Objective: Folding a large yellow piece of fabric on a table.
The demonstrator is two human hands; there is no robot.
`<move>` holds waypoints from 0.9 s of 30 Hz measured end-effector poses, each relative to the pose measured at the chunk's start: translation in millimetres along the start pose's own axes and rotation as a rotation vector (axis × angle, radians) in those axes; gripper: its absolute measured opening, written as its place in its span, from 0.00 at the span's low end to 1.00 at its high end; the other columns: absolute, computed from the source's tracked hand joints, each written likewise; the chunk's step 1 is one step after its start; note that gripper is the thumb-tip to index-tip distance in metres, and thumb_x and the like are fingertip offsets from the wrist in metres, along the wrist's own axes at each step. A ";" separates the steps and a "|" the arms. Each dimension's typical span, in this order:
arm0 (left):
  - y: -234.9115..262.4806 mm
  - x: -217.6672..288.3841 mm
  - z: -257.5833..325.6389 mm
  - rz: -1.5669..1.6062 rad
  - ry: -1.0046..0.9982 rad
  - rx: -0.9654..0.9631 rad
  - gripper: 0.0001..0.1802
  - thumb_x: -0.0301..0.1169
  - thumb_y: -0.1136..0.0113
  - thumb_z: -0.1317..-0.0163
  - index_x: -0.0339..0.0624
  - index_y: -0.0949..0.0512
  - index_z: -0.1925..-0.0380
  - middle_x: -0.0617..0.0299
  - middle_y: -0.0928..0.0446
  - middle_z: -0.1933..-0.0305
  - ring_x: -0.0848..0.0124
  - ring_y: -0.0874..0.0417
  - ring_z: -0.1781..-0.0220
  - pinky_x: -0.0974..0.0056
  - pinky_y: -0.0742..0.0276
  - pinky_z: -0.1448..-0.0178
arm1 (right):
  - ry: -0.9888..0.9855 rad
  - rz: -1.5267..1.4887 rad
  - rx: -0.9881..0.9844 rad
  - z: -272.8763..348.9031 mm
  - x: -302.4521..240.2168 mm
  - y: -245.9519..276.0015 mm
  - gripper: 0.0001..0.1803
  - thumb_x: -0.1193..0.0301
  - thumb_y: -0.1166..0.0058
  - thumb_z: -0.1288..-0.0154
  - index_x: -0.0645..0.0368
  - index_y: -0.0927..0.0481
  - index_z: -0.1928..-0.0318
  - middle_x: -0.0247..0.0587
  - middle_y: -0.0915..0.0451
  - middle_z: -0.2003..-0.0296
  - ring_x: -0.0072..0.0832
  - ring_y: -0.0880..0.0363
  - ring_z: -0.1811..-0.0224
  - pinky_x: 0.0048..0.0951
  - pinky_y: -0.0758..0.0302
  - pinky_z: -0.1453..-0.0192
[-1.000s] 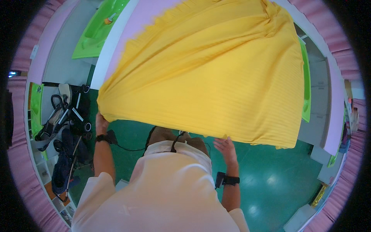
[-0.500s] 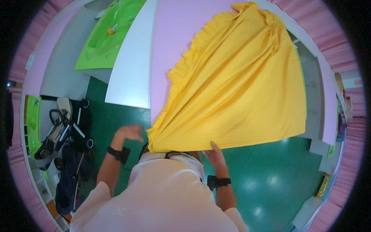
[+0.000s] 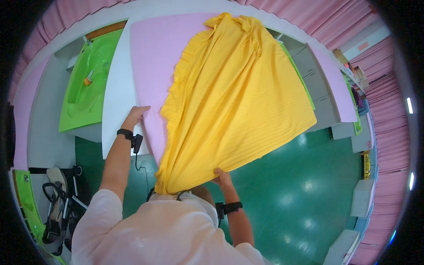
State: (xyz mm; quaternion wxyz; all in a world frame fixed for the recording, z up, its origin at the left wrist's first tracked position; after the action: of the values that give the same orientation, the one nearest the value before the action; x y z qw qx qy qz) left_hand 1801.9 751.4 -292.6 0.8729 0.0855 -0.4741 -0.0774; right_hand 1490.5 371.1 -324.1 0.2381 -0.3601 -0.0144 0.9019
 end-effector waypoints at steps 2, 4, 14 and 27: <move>-5.4 3.9 9.6 -0.032 0.029 -0.042 0.27 0.45 0.35 0.52 0.34 0.24 0.58 0.61 0.24 0.67 0.71 0.27 0.72 0.66 0.30 0.66 | 0.096 -0.052 -0.029 4.0 3.2 12.2 0.23 0.72 0.52 0.48 0.60 0.33 0.49 0.42 0.25 0.56 0.37 0.22 0.55 0.41 0.21 0.56; 17.7 -20.8 -2.8 0.034 -0.141 -0.121 0.26 0.43 0.38 0.49 0.33 0.25 0.55 0.59 0.23 0.65 0.70 0.26 0.71 0.67 0.28 0.64 | 0.133 -0.049 -0.029 10.2 -2.9 4.6 0.24 0.74 0.53 0.48 0.60 0.34 0.47 0.42 0.25 0.56 0.37 0.22 0.55 0.42 0.21 0.55; -5.1 -61.7 85.8 0.254 -0.028 -0.017 0.20 0.37 0.39 0.45 0.32 0.24 0.58 0.62 0.22 0.69 0.76 0.24 0.74 0.72 0.33 0.75 | 0.403 0.112 -0.055 42.6 -70.3 38.4 0.22 0.73 0.52 0.50 0.63 0.30 0.51 0.34 0.25 0.67 0.22 0.26 0.71 0.20 0.31 0.75; -154.9 -114.3 228.2 0.208 0.151 -0.279 0.14 0.39 0.40 0.43 0.39 0.24 0.76 0.65 0.32 0.85 0.78 0.36 0.89 0.71 0.44 0.86 | 0.248 0.385 0.106 -0.2 -190.6 219.7 0.10 0.69 0.51 0.44 0.64 0.24 0.66 0.31 0.26 0.78 0.20 0.30 0.82 0.21 0.38 0.81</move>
State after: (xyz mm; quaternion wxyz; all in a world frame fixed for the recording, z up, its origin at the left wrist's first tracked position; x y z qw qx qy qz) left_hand 1540.0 608.1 -297.9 0.9128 -0.0801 -0.3980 -0.0452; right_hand 1518.1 92.6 -245.1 0.0804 -0.4511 0.1313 0.8791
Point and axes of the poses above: each hand's wrist, its own z-axis away from the middle knuckle, its own y-axis out of the back of the hand, x = y × z, the point moved 3 cm from there along -z, towards the middle knuckle
